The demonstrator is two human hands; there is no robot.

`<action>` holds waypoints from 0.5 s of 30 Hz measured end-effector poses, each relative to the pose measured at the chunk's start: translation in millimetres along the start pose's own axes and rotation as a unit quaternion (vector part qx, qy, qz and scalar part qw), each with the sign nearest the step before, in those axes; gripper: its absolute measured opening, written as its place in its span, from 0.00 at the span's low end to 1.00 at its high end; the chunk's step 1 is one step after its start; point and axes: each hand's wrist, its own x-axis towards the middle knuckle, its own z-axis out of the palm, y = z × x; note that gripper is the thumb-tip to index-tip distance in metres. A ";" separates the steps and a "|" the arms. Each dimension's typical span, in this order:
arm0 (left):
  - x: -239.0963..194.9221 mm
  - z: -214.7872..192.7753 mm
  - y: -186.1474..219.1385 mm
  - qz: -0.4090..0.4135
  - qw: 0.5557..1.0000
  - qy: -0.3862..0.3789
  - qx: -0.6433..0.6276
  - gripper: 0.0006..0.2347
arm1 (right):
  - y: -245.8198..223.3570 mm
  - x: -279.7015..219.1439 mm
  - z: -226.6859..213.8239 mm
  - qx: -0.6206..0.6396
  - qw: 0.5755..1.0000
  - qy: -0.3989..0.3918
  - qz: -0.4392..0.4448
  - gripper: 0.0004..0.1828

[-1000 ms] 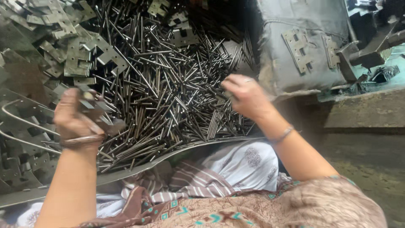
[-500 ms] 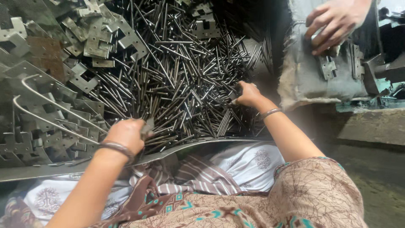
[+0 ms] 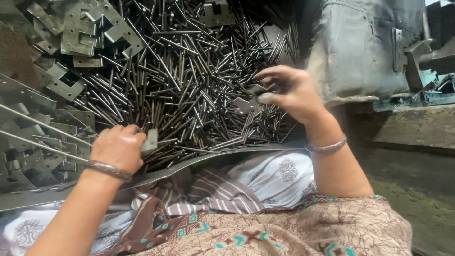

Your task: The person sorts metal plates and rods from a large central bin, handling them by hand and organizing them into smaller groups or placing them on a workspace.

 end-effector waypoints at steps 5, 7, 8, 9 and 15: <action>-10.6 -5.7 -13.3 0.024 0.958 0.222 -0.179 0.10 | 37.2 -17.4 -0.2 0.440 0.888 0.124 0.057 0.20; -10.7 -1.0 -11.3 0.036 0.927 0.268 -0.261 0.07 | 61.5 -17.9 14.9 0.537 0.823 0.162 0.088 0.21; -8.3 4.8 -4.2 -0.014 0.889 0.274 -0.367 0.06 | 67.9 -20.3 27.0 0.539 0.826 0.131 0.102 0.23; -4.5 10.6 2.4 -0.064 0.837 0.280 -0.466 0.05 | 67.6 -19.1 37.0 0.539 0.829 0.095 0.114 0.26; 16.1 23.5 48.9 -0.083 0.580 0.136 -0.799 0.05 | -5.7 -18.0 84.9 0.312 0.943 0.031 0.108 0.33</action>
